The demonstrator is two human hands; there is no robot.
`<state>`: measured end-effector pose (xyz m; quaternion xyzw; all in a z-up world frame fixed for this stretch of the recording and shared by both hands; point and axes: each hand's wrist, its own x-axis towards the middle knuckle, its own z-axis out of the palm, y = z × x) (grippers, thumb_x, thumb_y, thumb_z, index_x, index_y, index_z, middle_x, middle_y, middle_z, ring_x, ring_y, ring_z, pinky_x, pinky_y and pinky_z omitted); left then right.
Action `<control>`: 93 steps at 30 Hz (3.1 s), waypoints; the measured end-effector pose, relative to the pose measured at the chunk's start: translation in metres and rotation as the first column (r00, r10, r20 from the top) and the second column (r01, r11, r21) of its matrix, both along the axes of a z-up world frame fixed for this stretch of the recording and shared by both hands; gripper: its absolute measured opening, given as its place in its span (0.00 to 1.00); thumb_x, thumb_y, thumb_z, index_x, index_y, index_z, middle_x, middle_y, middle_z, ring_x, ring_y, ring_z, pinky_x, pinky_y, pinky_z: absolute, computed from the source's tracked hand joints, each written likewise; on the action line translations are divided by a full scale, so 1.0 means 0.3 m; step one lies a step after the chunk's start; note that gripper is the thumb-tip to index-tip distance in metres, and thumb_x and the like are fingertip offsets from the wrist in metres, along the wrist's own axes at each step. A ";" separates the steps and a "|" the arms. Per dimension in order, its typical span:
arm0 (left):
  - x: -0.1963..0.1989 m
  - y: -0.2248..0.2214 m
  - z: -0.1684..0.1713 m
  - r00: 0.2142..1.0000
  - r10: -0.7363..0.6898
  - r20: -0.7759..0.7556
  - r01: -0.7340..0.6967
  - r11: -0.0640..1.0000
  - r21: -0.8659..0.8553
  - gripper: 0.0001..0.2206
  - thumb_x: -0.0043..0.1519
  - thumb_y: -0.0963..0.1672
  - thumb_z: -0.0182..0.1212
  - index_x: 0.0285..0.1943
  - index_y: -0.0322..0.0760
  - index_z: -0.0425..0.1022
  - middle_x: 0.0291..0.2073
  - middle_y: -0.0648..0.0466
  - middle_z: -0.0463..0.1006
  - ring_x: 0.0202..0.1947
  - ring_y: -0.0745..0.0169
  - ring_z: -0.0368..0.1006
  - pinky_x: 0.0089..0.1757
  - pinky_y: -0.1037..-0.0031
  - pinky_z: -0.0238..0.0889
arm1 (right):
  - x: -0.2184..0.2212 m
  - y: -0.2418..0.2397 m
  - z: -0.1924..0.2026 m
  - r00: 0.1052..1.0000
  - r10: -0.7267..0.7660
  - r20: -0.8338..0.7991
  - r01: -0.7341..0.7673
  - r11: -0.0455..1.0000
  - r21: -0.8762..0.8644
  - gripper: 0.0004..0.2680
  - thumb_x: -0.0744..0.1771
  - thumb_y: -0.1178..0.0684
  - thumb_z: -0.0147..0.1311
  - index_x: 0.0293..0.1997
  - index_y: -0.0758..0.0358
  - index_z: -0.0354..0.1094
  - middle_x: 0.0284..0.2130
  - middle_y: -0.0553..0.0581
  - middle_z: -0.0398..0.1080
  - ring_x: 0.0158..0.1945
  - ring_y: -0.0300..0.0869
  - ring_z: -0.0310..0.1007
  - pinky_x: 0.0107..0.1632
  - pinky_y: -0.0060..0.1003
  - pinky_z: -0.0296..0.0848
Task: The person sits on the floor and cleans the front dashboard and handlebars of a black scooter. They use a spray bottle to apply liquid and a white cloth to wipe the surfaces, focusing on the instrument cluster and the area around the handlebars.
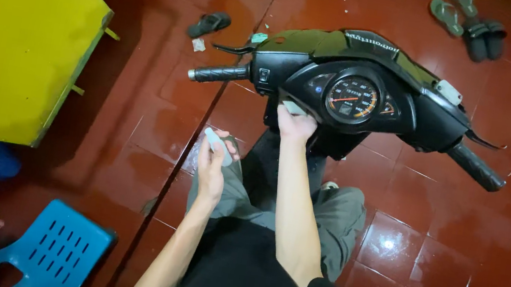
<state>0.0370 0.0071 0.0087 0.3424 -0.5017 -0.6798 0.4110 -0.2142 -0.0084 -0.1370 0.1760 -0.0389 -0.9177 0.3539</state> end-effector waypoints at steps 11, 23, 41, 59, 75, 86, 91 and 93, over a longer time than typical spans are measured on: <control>0.032 0.013 -0.046 0.998 0.018 0.059 -0.021 0.999 0.045 0.21 0.71 0.54 0.49 0.60 0.34 0.69 0.33 0.48 0.76 0.33 0.61 0.78 0.39 0.73 0.75 | 0.099 0.304 0.259 0.951 0.165 0.262 -0.260 0.885 0.386 0.13 0.69 0.44 0.52 0.45 0.64 0.77 0.46 0.66 0.78 0.49 0.58 0.80 0.53 0.56 0.79; -0.168 0.090 -0.088 0.998 -0.051 -0.038 0.053 0.997 0.058 0.19 0.71 0.52 0.51 0.55 0.31 0.70 0.30 0.49 0.75 0.28 0.63 0.77 0.34 0.76 0.74 | -0.115 0.688 0.538 0.363 0.403 -0.840 0.914 0.024 0.406 0.12 0.71 0.56 0.59 0.61 0.62 0.63 0.55 0.65 0.68 0.61 0.50 0.68 0.66 0.55 0.62; -0.110 0.217 -0.158 0.995 -0.095 0.027 0.090 0.986 0.143 0.20 0.70 0.53 0.53 0.54 0.33 0.71 0.29 0.50 0.77 0.26 0.62 0.79 0.31 0.78 0.73 | 0.071 0.342 0.746 -0.268 0.912 -0.309 0.960 0.225 -0.168 0.10 0.61 0.64 0.48 0.44 0.70 0.69 0.38 0.64 0.66 0.50 0.58 0.66 0.62 0.52 0.60; -0.214 0.242 -0.250 0.971 -0.238 0.024 0.237 0.970 0.046 0.17 0.71 0.51 0.53 0.53 0.32 0.72 0.33 0.48 0.77 0.29 0.50 0.79 0.30 0.74 0.73 | 0.107 0.208 0.676 -0.433 0.836 -0.337 0.892 0.342 -0.297 0.07 0.60 0.62 0.48 0.28 0.73 0.75 0.41 0.71 0.73 0.60 0.64 0.66 0.73 0.62 0.52; -0.183 0.242 -0.239 0.987 -0.150 0.058 0.138 0.976 0.171 0.13 0.72 0.49 0.51 0.53 0.35 0.71 0.29 0.51 0.75 0.24 0.62 0.77 0.31 0.77 0.73 | 0.190 0.771 0.458 0.954 0.101 -0.283 0.224 0.390 0.893 0.14 0.71 0.46 0.56 0.62 0.58 0.68 0.56 0.57 0.73 0.62 0.44 0.72 0.65 0.48 0.71; -0.289 0.203 -0.079 0.990 -0.139 -0.020 0.140 0.986 0.095 0.14 0.71 0.49 0.52 0.54 0.34 0.71 0.29 0.51 0.75 0.26 0.62 0.77 0.33 0.77 0.73 | 0.168 0.503 0.284 0.202 0.751 -0.629 0.913 0.088 0.399 0.23 0.72 0.57 0.47 0.75 0.77 0.44 0.73 0.76 0.44 0.76 0.67 0.37 0.76 0.58 0.40; -0.226 0.108 -0.093 0.997 -0.074 -0.005 0.074 0.996 0.039 0.17 0.72 0.51 0.51 0.56 0.32 0.70 0.30 0.49 0.74 0.26 0.58 0.78 0.32 0.75 0.72 | 0.231 0.584 0.245 0.429 0.697 -0.574 0.700 0.145 0.699 0.18 0.71 0.50 0.51 0.66 0.73 0.63 0.62 0.74 0.65 0.69 0.64 0.59 0.69 0.59 0.58; -0.228 0.091 -0.108 1.000 -0.031 0.000 0.031 0.995 0.096 0.17 0.70 0.51 0.55 0.56 0.32 0.71 0.30 0.49 0.74 0.27 0.58 0.77 0.33 0.72 0.73 | 0.214 0.608 0.314 0.812 0.467 -0.350 0.265 0.239 0.934 0.23 0.70 0.39 0.56 0.67 0.69 0.62 0.63 0.72 0.65 0.69 0.54 0.62 0.70 0.53 0.61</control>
